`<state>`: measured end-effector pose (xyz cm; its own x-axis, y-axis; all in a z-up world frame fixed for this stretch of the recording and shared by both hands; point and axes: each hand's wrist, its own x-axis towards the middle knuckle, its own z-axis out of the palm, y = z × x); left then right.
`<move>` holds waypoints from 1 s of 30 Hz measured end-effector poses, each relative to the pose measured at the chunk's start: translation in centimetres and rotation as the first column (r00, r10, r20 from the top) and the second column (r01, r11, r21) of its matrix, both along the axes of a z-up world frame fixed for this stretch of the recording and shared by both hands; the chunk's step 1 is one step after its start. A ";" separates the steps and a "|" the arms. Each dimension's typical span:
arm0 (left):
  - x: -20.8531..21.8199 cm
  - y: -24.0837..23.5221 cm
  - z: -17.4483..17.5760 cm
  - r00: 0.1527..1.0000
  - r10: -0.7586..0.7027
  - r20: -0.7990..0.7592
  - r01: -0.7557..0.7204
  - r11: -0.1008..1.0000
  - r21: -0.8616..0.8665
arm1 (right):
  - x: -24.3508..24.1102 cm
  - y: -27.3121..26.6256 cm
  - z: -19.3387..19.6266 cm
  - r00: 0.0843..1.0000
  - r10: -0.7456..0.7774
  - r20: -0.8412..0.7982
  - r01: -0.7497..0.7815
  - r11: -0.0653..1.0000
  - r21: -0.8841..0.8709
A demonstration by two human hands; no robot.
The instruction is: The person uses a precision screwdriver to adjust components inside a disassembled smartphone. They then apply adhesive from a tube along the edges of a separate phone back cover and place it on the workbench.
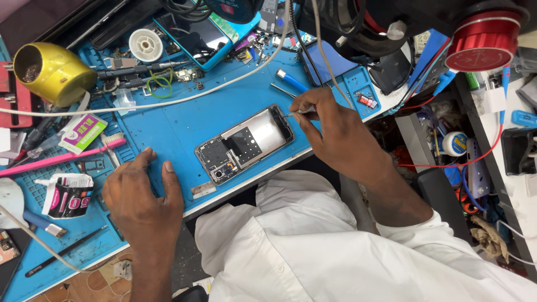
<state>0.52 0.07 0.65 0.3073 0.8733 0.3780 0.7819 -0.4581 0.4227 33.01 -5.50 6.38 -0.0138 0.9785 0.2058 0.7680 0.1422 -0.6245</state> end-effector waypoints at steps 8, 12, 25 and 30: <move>0.0 0.0 0.2 1.000 -0.010 0.007 0.010 1.000 -0.010 | -0.5 2.0 1.0 0.983 -0.134 0.123 0.145 0.985 -0.091; 0.1 0.1 0.5 1.000 0.005 0.008 -0.005 1.000 0.001 | -0.6 2.1 2.5 0.996 0.069 0.055 -0.073 0.994 0.080; 0.8 0.5 1.5 0.999 0.024 0.048 -0.024 1.000 0.005 | 0.4 1.9 0.5 0.993 -0.110 0.044 0.113 0.992 -0.061; 0.6 0.2 1.3 0.999 0.013 0.048 -0.013 1.000 -0.003 | -0.4 2.1 0.7 0.953 -0.262 0.149 0.284 0.946 -0.153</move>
<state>1.09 0.30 1.94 0.2777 0.8781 0.3896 0.7667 -0.4469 0.4609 32.61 -3.45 7.13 0.2439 0.9686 0.0489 0.8358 -0.1843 -0.5172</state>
